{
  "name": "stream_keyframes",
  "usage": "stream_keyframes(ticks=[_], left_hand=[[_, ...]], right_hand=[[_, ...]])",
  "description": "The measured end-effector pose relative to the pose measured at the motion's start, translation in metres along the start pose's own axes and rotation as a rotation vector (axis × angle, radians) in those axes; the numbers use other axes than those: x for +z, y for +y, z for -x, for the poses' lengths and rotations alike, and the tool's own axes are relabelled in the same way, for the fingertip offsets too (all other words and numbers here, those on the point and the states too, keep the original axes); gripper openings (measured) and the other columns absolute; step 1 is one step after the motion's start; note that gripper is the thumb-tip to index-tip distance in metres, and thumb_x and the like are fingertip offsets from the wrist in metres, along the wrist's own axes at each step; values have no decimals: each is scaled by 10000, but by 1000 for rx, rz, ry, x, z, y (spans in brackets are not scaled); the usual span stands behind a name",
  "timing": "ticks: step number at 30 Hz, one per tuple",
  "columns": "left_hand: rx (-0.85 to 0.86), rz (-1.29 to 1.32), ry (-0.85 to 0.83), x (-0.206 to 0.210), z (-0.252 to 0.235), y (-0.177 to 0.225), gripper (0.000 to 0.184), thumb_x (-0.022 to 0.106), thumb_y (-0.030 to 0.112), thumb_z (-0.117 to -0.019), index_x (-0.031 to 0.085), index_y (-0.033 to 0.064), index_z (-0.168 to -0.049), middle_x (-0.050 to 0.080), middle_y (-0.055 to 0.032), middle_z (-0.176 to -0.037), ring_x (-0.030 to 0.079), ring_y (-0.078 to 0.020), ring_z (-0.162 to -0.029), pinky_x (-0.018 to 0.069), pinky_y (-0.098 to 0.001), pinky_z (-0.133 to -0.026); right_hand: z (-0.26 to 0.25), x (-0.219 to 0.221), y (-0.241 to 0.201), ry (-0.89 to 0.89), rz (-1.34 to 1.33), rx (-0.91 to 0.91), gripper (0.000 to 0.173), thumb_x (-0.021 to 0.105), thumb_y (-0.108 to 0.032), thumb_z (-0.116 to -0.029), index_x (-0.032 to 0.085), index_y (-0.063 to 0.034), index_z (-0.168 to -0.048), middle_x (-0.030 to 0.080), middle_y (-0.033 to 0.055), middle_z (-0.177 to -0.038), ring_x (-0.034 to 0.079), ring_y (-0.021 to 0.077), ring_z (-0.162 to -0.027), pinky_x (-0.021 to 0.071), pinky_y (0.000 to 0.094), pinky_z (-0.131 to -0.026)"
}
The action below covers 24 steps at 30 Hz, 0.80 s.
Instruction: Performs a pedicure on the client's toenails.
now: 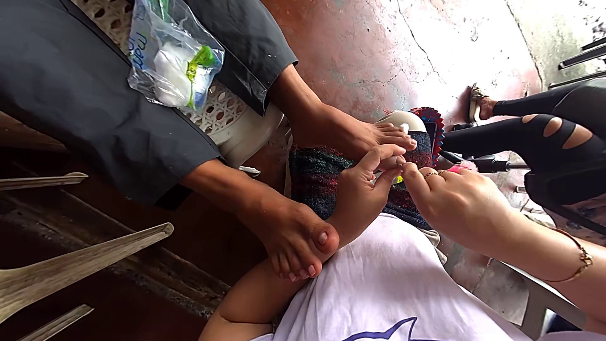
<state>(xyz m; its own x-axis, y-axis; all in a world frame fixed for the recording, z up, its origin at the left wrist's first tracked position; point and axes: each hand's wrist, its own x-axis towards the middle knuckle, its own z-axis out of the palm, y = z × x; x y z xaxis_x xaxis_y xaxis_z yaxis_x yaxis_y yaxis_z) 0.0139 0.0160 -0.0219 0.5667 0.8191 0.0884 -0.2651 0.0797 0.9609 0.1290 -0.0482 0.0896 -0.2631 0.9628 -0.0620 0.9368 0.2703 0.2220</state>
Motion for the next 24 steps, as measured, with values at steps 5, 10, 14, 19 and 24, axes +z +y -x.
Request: stream_keyframes(ticks=[5,10,14,19,24], left_hand=[[-4,1,2,0,0,0,289,704,2,-924,658,23,-1208,750,-12,-1029,707,-68,-940,596,-248,-831],[-1,-43,14,0,0,0,289,708,14,-923,668,32,-1209,746,-5,-1033,699,-58,-946,588,-239,-842],[12,-54,20,0,0,-1,286,712,11,-918,671,31,-1200,746,-3,-1035,696,-48,-945,583,-229,-843],[22,-34,19,1,0,-2,305,703,-26,-906,667,14,-1207,745,-31,-1052,701,-74,-968,580,-240,-862],[2,-20,23,1,0,1,307,716,-25,-900,667,21,-1200,740,-30,-1046,700,-74,-950,584,-239,-848]], right_hand=[[0,1,-2,-4,32,3,197,454,52,-970,639,120,-964,471,103,-538,487,229,-395,301,320,-365],[1,3,0,-15,-36,30,165,479,31,-972,627,94,-936,484,108,-548,509,241,-403,334,329,-358],[1,5,6,-18,-120,53,199,488,-49,-1001,625,57,-904,477,98,-535,511,249,-403,354,347,-365],[-2,0,17,-48,-326,117,199,512,-96,-1006,663,0,-919,519,61,-569,549,211,-456,396,338,-394],[-13,-18,22,-208,-458,270,195,534,-162,-1017,691,-104,-918,554,-25,-621,548,92,-518,422,269,-446]])
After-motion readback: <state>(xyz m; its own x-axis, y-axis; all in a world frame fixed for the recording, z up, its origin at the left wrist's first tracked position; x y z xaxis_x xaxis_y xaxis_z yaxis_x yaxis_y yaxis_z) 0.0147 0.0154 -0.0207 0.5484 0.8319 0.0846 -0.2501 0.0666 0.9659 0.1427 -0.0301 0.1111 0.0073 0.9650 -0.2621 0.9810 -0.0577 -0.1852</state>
